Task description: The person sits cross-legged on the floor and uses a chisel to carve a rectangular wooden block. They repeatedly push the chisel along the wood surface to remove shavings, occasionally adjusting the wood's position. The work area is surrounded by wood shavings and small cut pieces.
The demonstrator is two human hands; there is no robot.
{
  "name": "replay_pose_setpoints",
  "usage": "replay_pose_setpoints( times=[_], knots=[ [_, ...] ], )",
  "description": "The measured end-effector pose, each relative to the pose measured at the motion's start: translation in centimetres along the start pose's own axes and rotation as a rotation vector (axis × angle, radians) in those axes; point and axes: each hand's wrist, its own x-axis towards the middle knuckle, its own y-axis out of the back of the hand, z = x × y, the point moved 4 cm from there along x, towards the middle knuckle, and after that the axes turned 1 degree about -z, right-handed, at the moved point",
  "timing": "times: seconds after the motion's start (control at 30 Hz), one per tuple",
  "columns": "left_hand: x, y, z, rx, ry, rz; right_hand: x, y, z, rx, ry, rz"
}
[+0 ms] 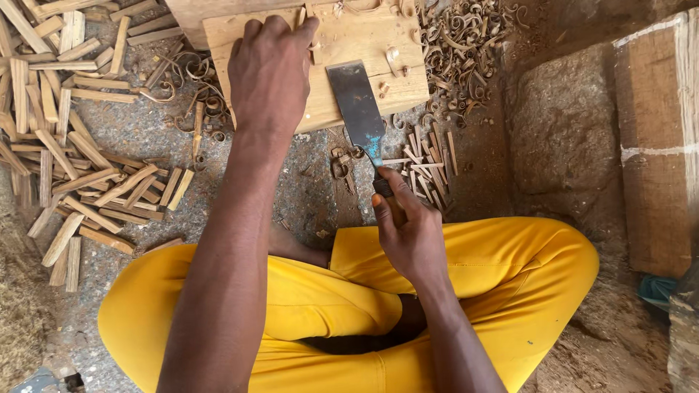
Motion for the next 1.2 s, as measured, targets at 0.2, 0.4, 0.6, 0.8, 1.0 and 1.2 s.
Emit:
replay_pose_setpoints(
  times=[0.2, 0.4, 0.6, 0.8, 1.0, 1.2],
  knots=[
    [0.2, 2.0, 0.3, -0.063, -0.027, 0.131, 0.3, 0.4, -0.4, 0.009, -0.040, -0.017],
    [1.1, 3.7, 4.1, -0.584, 0.058, -0.166, 0.3, 0.3, -0.6, 0.052, 0.009, 0.000],
    [0.8, 4.6, 2.4, -0.133, -0.136, -0.038, 0.3, 0.2, -0.4, 0.064, 0.001, -0.010],
    [-0.5, 1.1, 1.0, 0.056, -0.112, -0.064, -0.1, 0.0, -0.6, 0.043, 0.029, 0.000],
    [-0.6, 0.4, 0.4, 0.102, -0.011, -0.142, -0.3, -0.2, -0.7, 0.086, 0.071, 0.006],
    [-1.0, 0.3, 0.4, 0.023, 0.016, -0.056, -0.5, -0.6, -1.6, 0.079, 0.121, 0.017]
  ],
)
